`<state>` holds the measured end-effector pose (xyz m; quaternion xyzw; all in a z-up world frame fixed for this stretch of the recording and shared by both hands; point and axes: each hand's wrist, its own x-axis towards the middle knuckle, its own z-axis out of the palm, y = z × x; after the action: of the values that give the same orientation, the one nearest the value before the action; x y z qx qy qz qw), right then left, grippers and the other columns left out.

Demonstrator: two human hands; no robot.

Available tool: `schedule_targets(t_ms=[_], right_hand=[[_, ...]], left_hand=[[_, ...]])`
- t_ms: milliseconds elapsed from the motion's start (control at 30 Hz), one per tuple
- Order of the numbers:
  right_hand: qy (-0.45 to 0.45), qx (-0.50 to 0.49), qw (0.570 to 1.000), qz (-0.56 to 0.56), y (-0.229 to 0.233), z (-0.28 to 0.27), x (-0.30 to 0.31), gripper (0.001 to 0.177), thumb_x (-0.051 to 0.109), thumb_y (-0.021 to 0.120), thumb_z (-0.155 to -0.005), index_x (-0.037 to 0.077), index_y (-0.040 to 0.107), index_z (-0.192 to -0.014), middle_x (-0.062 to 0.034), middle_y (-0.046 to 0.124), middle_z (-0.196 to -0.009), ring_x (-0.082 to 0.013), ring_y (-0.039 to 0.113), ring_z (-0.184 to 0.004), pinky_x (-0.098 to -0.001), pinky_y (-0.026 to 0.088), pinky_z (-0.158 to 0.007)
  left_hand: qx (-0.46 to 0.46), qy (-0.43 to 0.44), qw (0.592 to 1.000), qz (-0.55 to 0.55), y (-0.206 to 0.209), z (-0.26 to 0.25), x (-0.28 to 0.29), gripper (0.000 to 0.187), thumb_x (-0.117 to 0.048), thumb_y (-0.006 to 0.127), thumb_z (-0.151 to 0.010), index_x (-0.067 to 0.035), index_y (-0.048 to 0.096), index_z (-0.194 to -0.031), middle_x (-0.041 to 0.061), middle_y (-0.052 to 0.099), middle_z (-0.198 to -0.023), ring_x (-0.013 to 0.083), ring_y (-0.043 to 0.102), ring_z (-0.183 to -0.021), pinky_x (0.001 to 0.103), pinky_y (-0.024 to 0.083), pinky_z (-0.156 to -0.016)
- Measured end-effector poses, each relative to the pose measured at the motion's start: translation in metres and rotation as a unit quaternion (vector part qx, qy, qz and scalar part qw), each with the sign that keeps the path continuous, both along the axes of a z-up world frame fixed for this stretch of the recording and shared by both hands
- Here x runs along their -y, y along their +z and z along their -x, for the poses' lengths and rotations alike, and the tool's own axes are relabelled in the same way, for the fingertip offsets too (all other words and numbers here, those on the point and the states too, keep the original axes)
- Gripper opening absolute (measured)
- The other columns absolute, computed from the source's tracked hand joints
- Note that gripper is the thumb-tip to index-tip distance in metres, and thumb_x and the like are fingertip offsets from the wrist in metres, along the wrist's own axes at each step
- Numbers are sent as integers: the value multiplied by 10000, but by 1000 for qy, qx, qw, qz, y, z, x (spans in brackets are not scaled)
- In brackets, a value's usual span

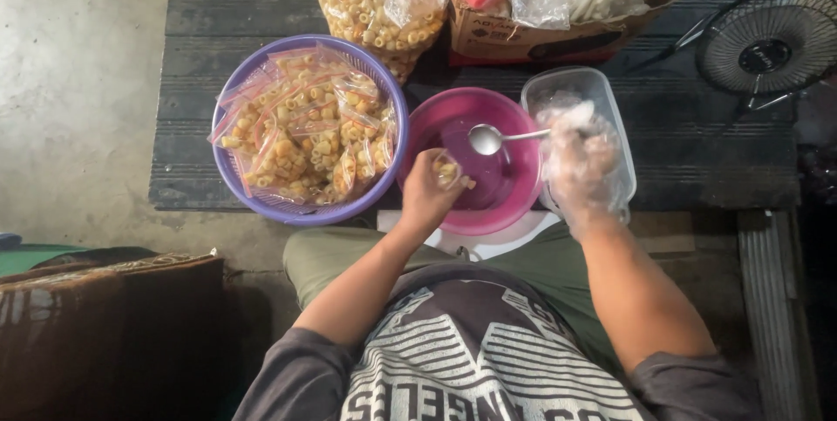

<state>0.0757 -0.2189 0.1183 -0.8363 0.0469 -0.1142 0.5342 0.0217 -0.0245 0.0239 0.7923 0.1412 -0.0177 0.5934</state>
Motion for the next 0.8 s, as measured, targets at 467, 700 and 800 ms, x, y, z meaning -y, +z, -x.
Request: schedule_targets(t_ms=[467, 700, 800], right_hand=[[27, -341, 938, -49, -59, -7, -59, 459, 602, 525, -985, 244, 805, -1052, -154, 766, -905, -300, 771, -781, -393, 659, -641], [87, -286, 928, -220, -91, -14, -10, 221, 193, 680, -953, -4, 736, -1036, -170, 695, -780, -234, 708, -567, -345, 600, -464], [-66, -188, 949, -246, -86, -14, -9, 197, 202, 729, -901, 34, 763, -997, -121, 706, -719, -101, 640, -479, -231, 556, -413]], left_hand=[[-4, 50, 993, 108, 0, 41, -39, 614, -305, 864, -783, -125, 606, -1310, 187, 724, -1128, 320, 702, -1096, 433, 554, -933], [-9, 58, 992, 114, 5, 40, -37, 604, -290, 870, -756, -111, 632, -1281, 198, 735, -1095, 325, 710, -1072, 418, 554, -938], [-4, 52, 993, 104, 0, 40, -38, 617, -314, 868, -751, -126, 630, -1289, 202, 734, -1108, 350, 709, -1087, 437, 558, -930]])
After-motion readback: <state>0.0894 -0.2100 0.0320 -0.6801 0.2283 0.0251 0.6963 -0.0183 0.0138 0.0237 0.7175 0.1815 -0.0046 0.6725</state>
